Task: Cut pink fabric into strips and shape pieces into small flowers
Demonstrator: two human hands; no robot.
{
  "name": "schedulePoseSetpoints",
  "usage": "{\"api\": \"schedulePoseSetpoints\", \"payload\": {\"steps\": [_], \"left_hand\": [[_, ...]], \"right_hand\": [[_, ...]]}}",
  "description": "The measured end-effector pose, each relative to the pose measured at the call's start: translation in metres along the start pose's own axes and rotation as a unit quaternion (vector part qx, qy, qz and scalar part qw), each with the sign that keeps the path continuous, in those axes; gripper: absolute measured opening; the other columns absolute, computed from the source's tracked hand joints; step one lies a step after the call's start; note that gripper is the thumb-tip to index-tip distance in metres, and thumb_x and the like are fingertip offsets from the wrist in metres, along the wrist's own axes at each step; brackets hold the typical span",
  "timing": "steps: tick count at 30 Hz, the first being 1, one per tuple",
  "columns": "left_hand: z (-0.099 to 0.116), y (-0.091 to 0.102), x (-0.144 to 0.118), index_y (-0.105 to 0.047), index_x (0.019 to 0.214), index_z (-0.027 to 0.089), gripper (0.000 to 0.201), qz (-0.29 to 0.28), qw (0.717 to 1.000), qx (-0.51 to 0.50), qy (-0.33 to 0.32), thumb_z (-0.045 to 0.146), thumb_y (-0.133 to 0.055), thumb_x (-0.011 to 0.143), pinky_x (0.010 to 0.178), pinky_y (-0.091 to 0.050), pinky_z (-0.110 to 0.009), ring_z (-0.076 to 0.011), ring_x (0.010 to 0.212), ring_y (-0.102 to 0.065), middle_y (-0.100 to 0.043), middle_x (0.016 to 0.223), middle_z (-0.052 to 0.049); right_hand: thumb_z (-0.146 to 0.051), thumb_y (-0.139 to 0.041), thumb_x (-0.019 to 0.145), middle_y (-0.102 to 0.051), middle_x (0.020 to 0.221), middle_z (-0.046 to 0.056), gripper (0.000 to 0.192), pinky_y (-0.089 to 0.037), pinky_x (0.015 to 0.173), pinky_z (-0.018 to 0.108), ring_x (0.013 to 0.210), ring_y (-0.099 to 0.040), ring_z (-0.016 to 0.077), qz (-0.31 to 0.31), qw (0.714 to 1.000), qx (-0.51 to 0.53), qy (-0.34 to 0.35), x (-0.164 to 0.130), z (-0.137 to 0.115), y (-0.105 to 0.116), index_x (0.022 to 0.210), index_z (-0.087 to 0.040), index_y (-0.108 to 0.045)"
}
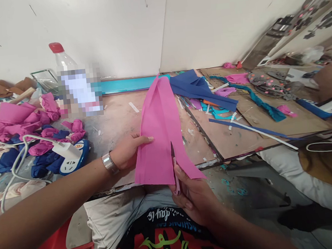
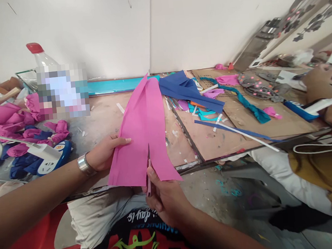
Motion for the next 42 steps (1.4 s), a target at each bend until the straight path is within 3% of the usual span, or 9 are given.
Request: {"api": "schedulePoseSetpoints", "payload": {"steps": [10,28,34,39,42], "left_hand": [[0.0011,-0.0038,-0.0025,-0.072,0.091,0.008,0.027,-0.004,1.000,0.001,0.010,0.024,-0.081,0.072,0.074,-0.057,-0.033,-0.0206,0.075,-0.071,-0.076,0.089,-0.013],[0.0007,-0.0034,-0.0028,-0.071,0.092,0.009,0.026,-0.004,1.000,-0.005,0.015,0.022,-0.080,0.072,0.076,-0.057,-0.034,-0.0212,0.077,-0.071,-0.076,0.092,-0.013],[0.0012,-0.0059,-0.0033,-0.072,0.100,0.009,0.040,-0.028,0.998,-0.058,0.019,0.044,-0.073,0.081,0.082,-0.057,-0.039,-0.0256,0.085,-0.072,-0.076,0.101,-0.016],[0.0035,-0.0016,-0.0013,-0.072,0.092,0.007,0.028,0.024,1.000,-0.003,0.016,0.025,-0.080,0.072,0.074,-0.057,-0.035,-0.0222,0.073,-0.071,-0.076,0.088,-0.014],[0.0031,-0.0013,-0.0017,-0.072,0.088,0.007,0.025,0.020,1.000,0.008,0.018,0.023,-0.080,0.071,0.071,-0.057,-0.033,-0.0210,0.070,-0.071,-0.076,0.085,-0.013]], "right_hand": [[-0.050,-0.084,0.072,-0.052,0.057,-0.011,0.047,-0.012,0.034,0.017,0.033,-0.024,0.0006,0.014,1.000,0.014,0.015,-0.0004,-0.0033,-0.0011,0.093,-0.022,-0.052],[-0.052,-0.083,0.070,-0.052,0.047,-0.012,0.047,-0.009,0.036,0.019,0.028,-0.019,-0.0002,0.038,0.999,-0.007,0.023,0.0024,0.0016,-0.0008,0.085,-0.023,-0.049],[-0.051,-0.084,0.070,-0.052,0.048,-0.011,0.047,-0.010,0.037,0.020,0.028,-0.018,-0.0010,0.004,1.000,0.001,0.020,-0.0006,0.0014,-0.0030,0.079,-0.021,-0.049],[-0.050,-0.080,0.077,-0.056,0.054,-0.009,0.042,-0.010,0.035,0.018,0.029,-0.021,-0.0008,-0.028,0.999,0.006,0.022,-0.0022,0.0032,-0.0019,0.083,-0.020,-0.052],[-0.049,-0.077,0.081,-0.060,0.059,-0.008,0.038,-0.010,0.033,0.017,0.029,-0.023,-0.0007,-0.051,0.998,0.007,0.020,-0.0012,0.0008,-0.0023,0.089,-0.020,-0.053]]}}
Point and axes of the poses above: each hand's wrist, its own x-axis towards the middle knuckle, its own y-axis out of the back of the hand, z = x × y, the point moved 2 cm from there along x, towards the middle knuckle
